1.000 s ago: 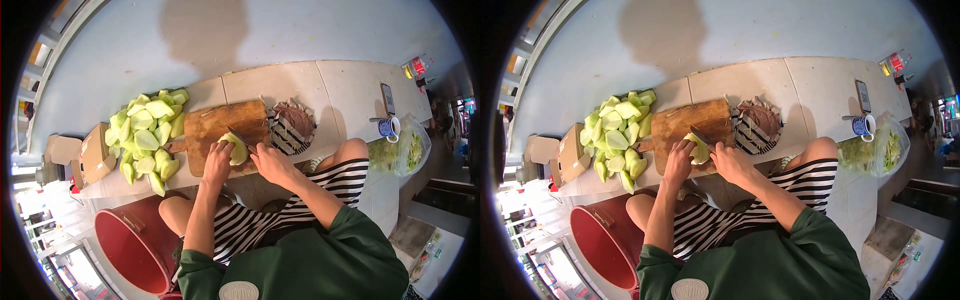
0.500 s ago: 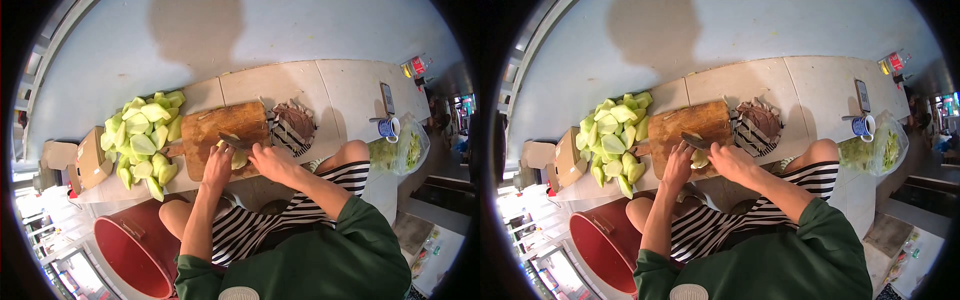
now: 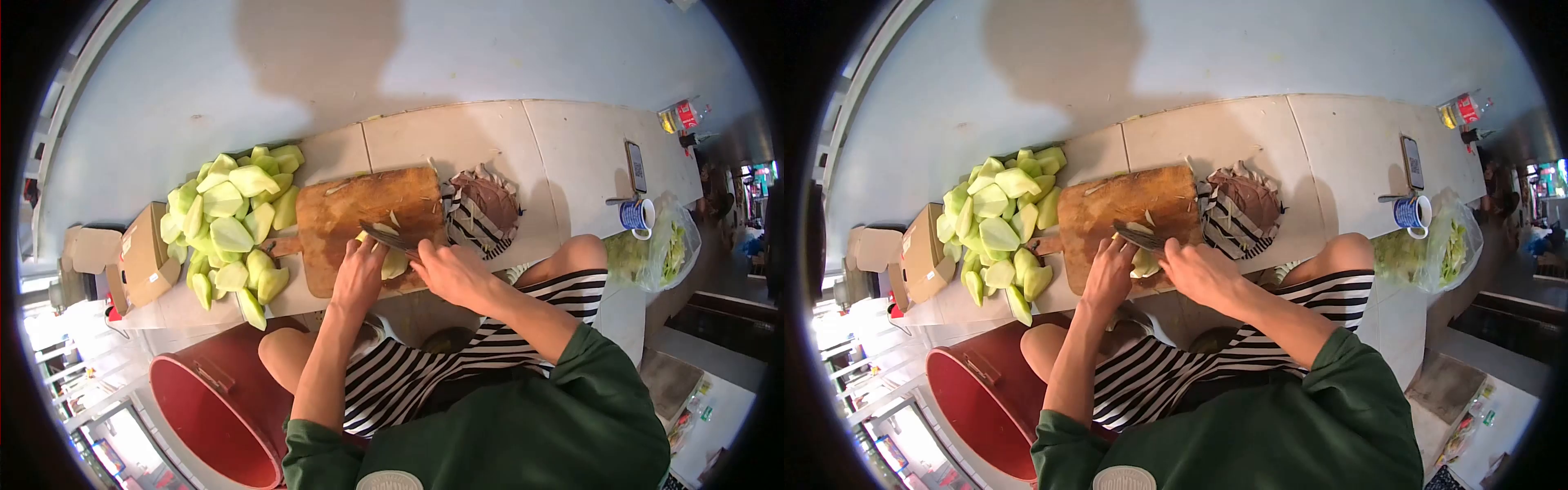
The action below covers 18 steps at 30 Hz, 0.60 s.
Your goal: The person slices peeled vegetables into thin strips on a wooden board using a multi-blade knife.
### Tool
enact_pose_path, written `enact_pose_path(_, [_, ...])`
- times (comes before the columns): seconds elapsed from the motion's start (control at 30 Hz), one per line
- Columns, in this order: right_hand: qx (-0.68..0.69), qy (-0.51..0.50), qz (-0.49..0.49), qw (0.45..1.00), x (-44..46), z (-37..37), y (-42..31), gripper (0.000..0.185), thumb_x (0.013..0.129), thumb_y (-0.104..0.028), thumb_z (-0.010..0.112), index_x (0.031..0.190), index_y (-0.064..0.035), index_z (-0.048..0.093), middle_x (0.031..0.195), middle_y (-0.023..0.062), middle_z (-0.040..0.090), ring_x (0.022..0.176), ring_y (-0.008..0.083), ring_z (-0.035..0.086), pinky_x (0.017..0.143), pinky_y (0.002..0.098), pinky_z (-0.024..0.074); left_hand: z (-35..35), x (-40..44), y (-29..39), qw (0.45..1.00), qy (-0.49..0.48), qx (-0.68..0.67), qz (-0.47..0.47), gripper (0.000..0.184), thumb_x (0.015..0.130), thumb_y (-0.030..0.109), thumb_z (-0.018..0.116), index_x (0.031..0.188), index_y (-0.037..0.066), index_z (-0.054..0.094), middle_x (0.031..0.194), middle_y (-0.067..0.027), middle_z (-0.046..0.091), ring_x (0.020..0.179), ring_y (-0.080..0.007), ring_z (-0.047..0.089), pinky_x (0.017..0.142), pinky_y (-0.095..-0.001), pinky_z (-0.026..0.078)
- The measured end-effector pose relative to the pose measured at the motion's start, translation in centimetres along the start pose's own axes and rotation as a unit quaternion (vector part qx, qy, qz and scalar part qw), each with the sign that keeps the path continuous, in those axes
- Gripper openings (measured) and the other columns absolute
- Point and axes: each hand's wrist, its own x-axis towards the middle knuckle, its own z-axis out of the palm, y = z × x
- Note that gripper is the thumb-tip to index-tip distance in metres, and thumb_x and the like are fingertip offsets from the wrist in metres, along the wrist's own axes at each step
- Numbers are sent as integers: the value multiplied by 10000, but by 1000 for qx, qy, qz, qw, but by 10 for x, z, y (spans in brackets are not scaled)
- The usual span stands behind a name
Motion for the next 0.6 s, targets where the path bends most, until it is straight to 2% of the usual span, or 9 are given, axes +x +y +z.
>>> enact_pose_path(0.03, [1, 1, -7, 1000, 2, -6, -6, 323, 1026, -276, 578, 983, 40, 525, 661, 239, 671, 645, 411, 716, 525, 482, 576, 2, 0, -1, 999, 32, 15, 29, 450, 793, -63, 601, 1234, 26, 623, 1168, -195, 633, 1075, -415, 588, 968, -446, 512])
enact_pose_path(0.17, [15, 25, -25, 999, 8, 5, -5, 313, 1025, -268, 579, 980, 37, 525, 661, 241, 670, 635, 414, 712, 518, 485, 569, 8, 0, -9, 999, 35, 8, 40, 446, 793, -51, 599, 1230, 28, 634, 1184, -185, 631, 1071, -422, 587, 966, -445, 518])
enact_pose_path(0.23, [7, 16, -2, 1000, 5, 18, 13, 315, 1026, -268, 576, 981, 40, 522, 654, 237, 668, 632, 419, 708, 518, 485, 567, 0, 3, -2, 1000, -21, 1, -6, 440, 792, -38, 600, 1224, 31, 643, 1235, -178, 631, 1093, -417, 586, 995, -453, 505])
enact_pose_path(0.37, [29, 15, 12, 999, 4, 6, 0, 337, 1002, -284, 623, 963, 29, 504, 631, 253, 646, 617, 463, 678, 514, 515, 540, -1, 2, -4, 1000, -29, 3, -6, 442, 789, -41, 601, 1223, 34, 643, 1238, -171, 635, 1098, -411, 585, 1006, -461, 496])
enact_pose_path(0.43, [33, 27, -1, 999, 10, 7, -7, 331, 1005, -278, 618, 965, 30, 504, 636, 256, 649, 621, 462, 680, 517, 513, 543, 7, 0, -9, 999, 33, 9, 35, 445, 788, -45, 600, 1224, 35, 641, 1195, -169, 636, 1091, -403, 587, 996, -456, 502])
enact_pose_path(0.5, [38, 39, -19, 998, 11, 13, -5, 324, 1009, -271, 612, 968, 32, 504, 642, 258, 652, 626, 462, 683, 520, 511, 545, 2, 1, -8, 999, 24, 10, 42, 461, 787, -44, 603, 1239, 39, 636, 1208, -175, 631, 1093, -401, 590, 1001, -451, 503])
enact_pose_path(0.6, [48, 18, 12, 999, 8, 21, 10, 320, 1011, -257, 608, 959, 38, 499, 643, 264, 649, 629, 458, 685, 519, 508, 545, -4, 3, -5, 1000, -23, 4, 9, 467, 786, -42, 608, 1246, 33, 630, 1249, -189, 626, 1114, -407, 591, 1008, -444, 504])
